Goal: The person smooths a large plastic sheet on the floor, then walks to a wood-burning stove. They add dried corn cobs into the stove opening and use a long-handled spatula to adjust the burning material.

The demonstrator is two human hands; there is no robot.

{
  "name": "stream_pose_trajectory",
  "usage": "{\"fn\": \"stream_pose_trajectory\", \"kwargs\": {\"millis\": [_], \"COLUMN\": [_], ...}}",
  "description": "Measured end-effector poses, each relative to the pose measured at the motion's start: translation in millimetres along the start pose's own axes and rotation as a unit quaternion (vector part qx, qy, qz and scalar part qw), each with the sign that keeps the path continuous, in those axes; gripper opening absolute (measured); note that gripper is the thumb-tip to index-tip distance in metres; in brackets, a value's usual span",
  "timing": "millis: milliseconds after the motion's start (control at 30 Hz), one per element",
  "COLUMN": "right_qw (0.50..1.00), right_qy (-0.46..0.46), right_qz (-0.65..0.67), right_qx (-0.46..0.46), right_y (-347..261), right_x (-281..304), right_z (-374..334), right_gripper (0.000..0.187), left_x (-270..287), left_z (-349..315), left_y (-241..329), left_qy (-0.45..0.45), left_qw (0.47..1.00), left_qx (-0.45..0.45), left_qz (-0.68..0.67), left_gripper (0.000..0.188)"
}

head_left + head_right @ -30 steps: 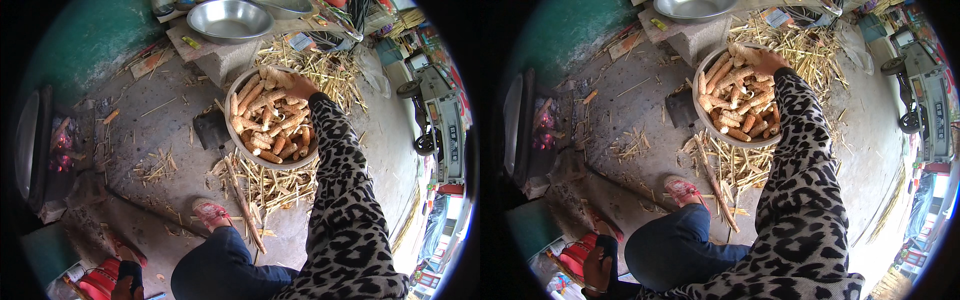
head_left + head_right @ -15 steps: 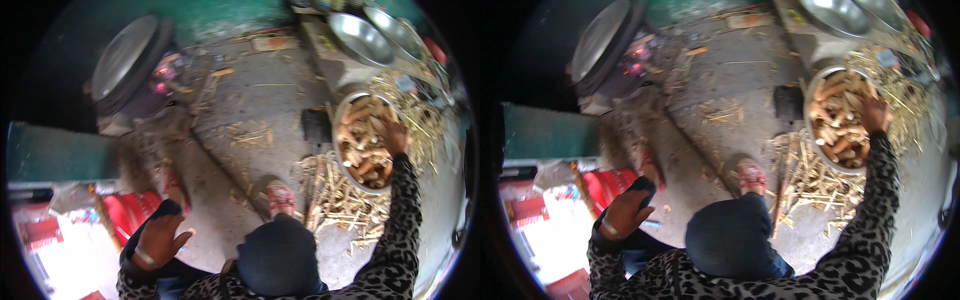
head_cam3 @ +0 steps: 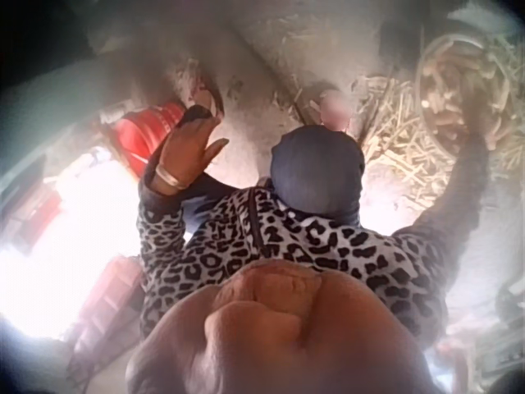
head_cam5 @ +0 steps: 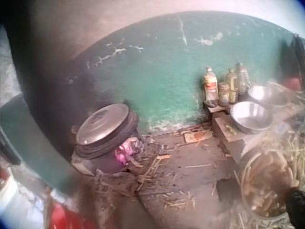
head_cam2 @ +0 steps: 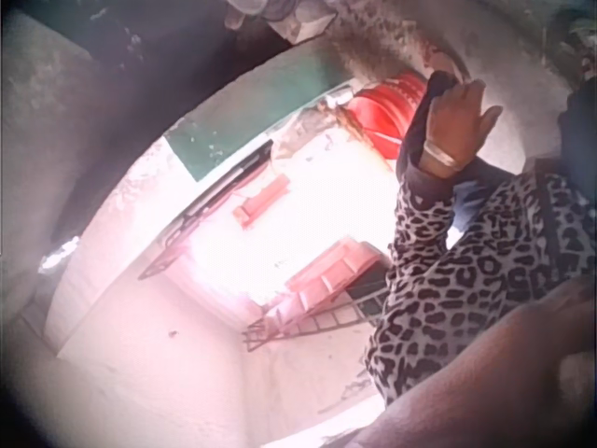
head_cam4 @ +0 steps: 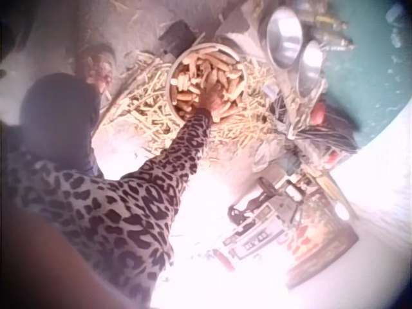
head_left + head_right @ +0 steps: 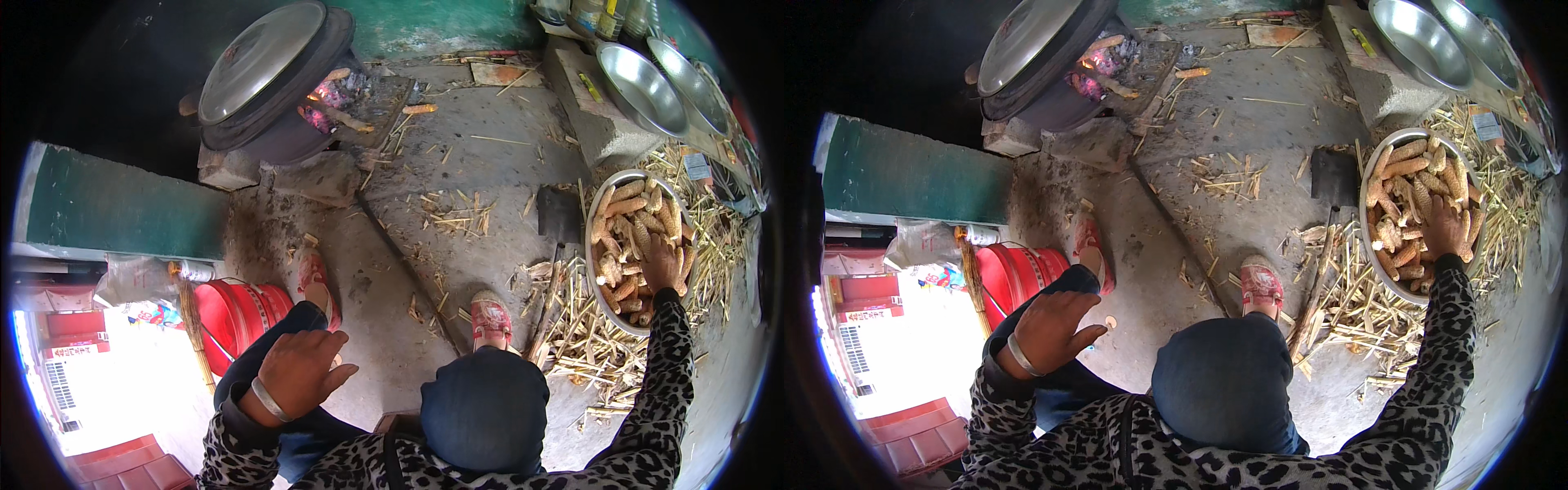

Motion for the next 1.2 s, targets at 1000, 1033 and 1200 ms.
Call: {"fn": "stream_pose_trajectory", "kwargs": {"millis": [1000, 1033, 1200], "right_qw": [0.491, 0.59, 0.688], "right_qy": [-0.171, -0.13, -0.03], "right_qz": [0.832, 0.764, 0.717], "right_qx": [-0.196, -0.226, -0.107], "right_y": [-596.2, -600.1, -565.8], "right_x": [185.9, 180.7, 128.8], "right_z": [218.7, 222.8, 151.2], "right_gripper": [0.056, 0.058, 0.063], "left_x": [32.9, 35.1, 39.9], "left_z": [-13.6, -12.6, -20.6], "left_y": [10.5, 11.4, 18.4], "left_qy": [0.069, 0.081, 0.042], "left_qw": [0.996, 0.996, 0.996], "left_qx": [-0.025, -0.035, -0.016], "left_qz": [-0.045, -0.033, -0.074], "left_gripper": [0.043, 0.044, 0.051]}}
Point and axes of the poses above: each hand's wrist, its own z-axis towards the middle knuckle, its own x-axis out of the back of the hand, y = z × x, the point moved 7 cm from there along z, towards the middle knuckle, and after that the axes turned 12 degrees about y, right-handed, at the moved point
